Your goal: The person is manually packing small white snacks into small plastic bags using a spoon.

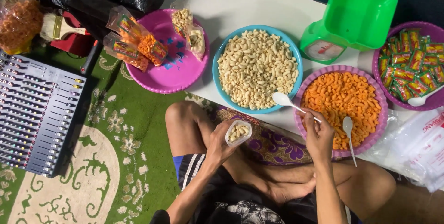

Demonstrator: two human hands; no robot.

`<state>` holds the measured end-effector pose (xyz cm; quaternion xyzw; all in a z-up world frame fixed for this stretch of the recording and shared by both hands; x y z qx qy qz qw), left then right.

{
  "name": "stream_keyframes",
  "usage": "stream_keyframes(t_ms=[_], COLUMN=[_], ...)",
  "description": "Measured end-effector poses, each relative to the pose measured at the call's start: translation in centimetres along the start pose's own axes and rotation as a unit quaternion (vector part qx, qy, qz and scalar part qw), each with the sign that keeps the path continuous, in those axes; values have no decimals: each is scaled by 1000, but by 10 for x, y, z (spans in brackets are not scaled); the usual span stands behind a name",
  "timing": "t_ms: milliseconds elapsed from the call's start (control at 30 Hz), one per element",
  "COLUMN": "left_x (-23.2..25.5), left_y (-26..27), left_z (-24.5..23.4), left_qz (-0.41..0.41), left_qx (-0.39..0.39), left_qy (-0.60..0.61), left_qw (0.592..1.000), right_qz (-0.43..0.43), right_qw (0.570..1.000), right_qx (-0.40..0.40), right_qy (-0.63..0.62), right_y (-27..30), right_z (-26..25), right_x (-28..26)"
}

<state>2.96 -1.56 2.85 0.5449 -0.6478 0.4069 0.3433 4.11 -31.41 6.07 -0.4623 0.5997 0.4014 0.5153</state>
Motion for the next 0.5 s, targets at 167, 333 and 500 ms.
stream_keyframes(t_ms=[167, 333, 500], left_x=[-32, -41, -52], left_y=[-3, -14, -24], left_z=[1, 2, 9], left_qz=[-29, -34, -7], left_qx=[-1, 3, 10], left_qy=[-17, -28, -13], left_qw=[999, 999, 1000], right_qz=[5, 5, 31], right_qw=[998, 998, 999], right_qx=[1, -8, -18], right_qy=[56, 66, 24], right_y=[-31, -50, -60], right_z=[23, 44, 50], right_x=[22, 28, 48])
Point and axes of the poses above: each hand's wrist, its own y-axis away from the middle knuckle, its own z-axis out of the palm, x = y × z, the point moved 9 cm from there along -y, towards the middle knuckle, and after that the axes turned 15 degrees about -y, right-handed, at the moved point
